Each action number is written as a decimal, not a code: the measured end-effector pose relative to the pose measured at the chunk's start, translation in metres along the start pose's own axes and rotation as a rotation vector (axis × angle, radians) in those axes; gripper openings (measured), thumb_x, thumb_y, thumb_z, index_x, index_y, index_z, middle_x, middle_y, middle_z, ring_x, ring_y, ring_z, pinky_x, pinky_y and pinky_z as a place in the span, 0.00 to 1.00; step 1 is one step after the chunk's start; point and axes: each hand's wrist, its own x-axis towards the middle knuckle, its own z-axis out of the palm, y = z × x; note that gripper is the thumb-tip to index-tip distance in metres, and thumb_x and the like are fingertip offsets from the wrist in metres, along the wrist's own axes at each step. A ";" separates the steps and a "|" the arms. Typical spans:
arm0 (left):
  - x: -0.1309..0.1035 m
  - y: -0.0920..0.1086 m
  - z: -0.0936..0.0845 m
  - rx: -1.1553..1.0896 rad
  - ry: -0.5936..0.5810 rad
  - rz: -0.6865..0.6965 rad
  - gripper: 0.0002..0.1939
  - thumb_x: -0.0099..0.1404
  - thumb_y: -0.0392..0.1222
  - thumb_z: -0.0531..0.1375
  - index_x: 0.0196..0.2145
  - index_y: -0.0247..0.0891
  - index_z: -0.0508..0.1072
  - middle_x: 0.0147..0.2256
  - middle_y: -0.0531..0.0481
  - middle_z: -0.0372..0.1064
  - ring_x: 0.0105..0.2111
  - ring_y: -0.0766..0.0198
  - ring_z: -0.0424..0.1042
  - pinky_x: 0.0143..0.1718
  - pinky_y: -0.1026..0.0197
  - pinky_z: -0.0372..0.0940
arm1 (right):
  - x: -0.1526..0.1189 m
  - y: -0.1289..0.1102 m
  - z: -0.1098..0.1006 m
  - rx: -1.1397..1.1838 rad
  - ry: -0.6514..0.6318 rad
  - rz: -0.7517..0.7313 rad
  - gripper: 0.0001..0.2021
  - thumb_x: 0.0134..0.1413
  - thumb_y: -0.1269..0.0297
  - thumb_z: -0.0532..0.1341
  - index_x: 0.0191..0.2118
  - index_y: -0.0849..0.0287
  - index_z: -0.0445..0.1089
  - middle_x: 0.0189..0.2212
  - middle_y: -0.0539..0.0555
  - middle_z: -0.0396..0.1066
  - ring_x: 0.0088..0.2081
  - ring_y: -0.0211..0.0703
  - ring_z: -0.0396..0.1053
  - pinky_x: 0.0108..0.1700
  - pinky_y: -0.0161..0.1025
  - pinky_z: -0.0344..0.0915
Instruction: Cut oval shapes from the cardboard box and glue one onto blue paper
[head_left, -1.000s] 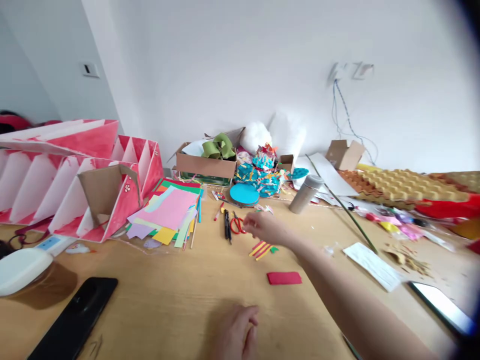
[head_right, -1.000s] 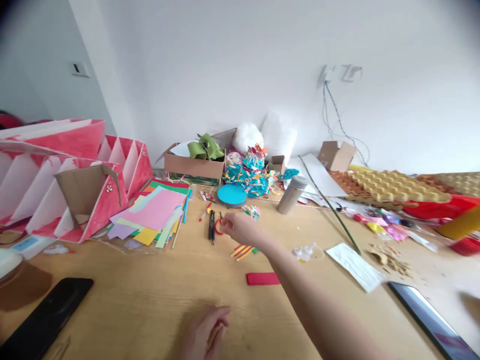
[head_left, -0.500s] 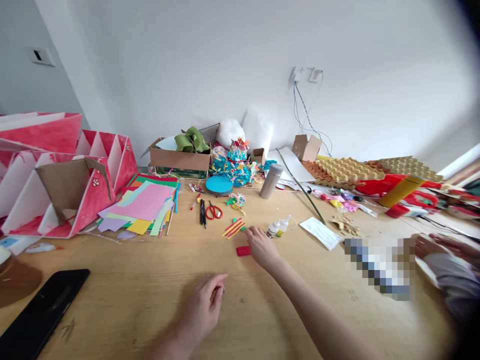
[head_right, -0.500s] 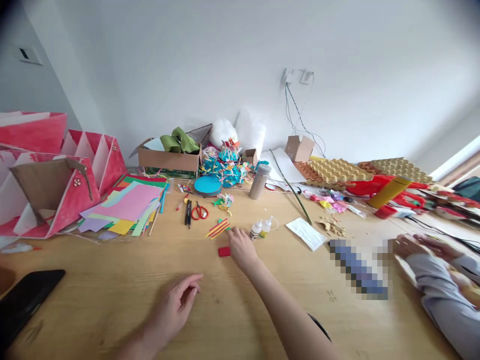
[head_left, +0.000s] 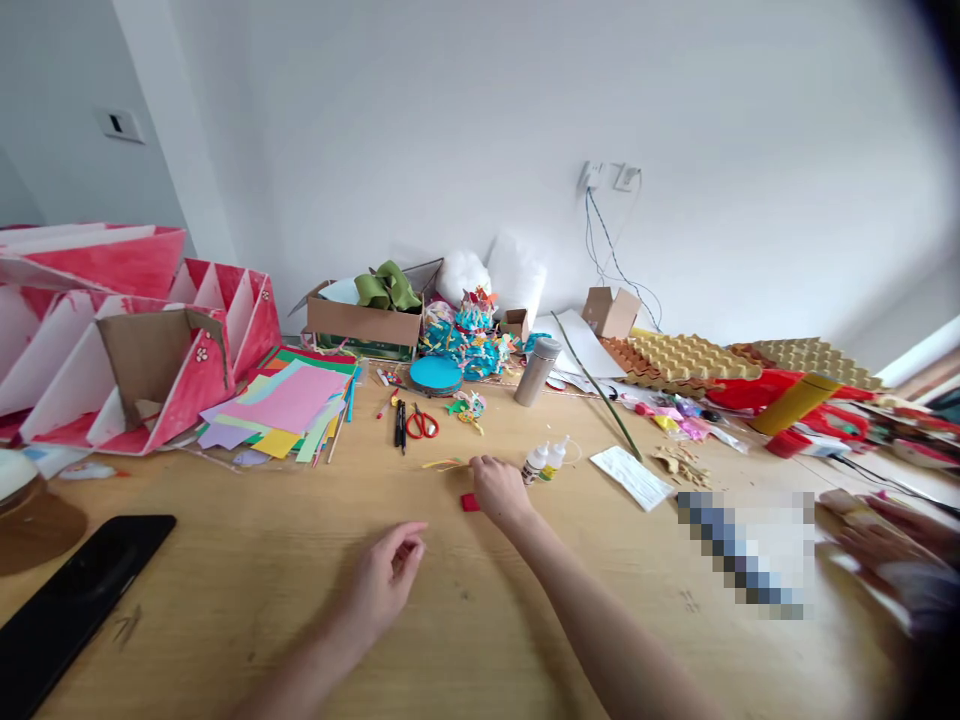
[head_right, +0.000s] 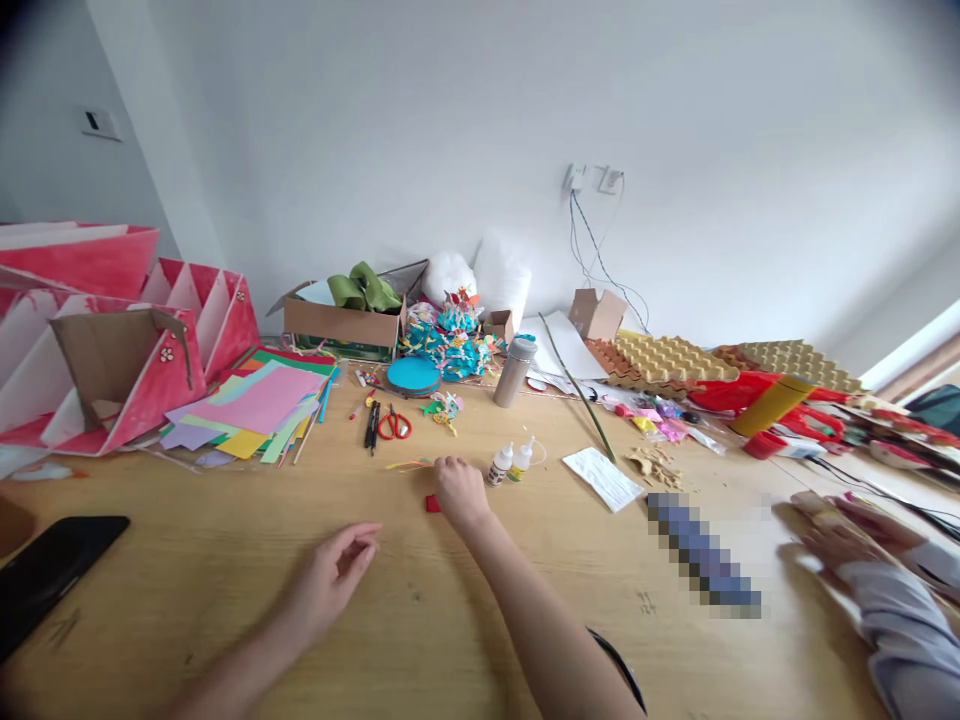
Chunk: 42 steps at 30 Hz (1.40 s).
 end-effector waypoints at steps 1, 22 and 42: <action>0.002 0.001 -0.001 -0.044 0.001 -0.032 0.19 0.55 0.50 0.65 0.41 0.37 0.77 0.35 0.43 0.76 0.36 0.56 0.73 0.43 0.56 0.65 | -0.010 -0.009 -0.003 0.010 0.013 -0.008 0.08 0.64 0.66 0.57 0.44 0.63 0.69 0.39 0.55 0.73 0.39 0.43 0.73 0.40 0.42 0.71; 0.009 0.007 -0.008 -0.387 0.005 -0.260 0.21 0.50 0.53 0.68 0.35 0.32 0.75 0.29 0.46 0.76 0.27 0.59 0.74 0.30 0.58 0.68 | -0.059 -0.068 0.021 1.436 0.213 0.071 0.28 0.53 0.40 0.57 0.44 0.63 0.69 0.30 0.55 0.70 0.28 0.42 0.68 0.27 0.37 0.65; 0.009 0.006 0.000 -0.097 -0.131 -0.190 0.21 0.54 0.57 0.64 0.32 0.34 0.71 0.23 0.50 0.74 0.21 0.63 0.72 0.19 0.64 0.63 | -0.062 -0.065 0.035 1.734 -0.184 0.035 0.23 0.41 0.43 0.67 0.27 0.60 0.65 0.15 0.46 0.66 0.16 0.34 0.62 0.20 0.32 0.59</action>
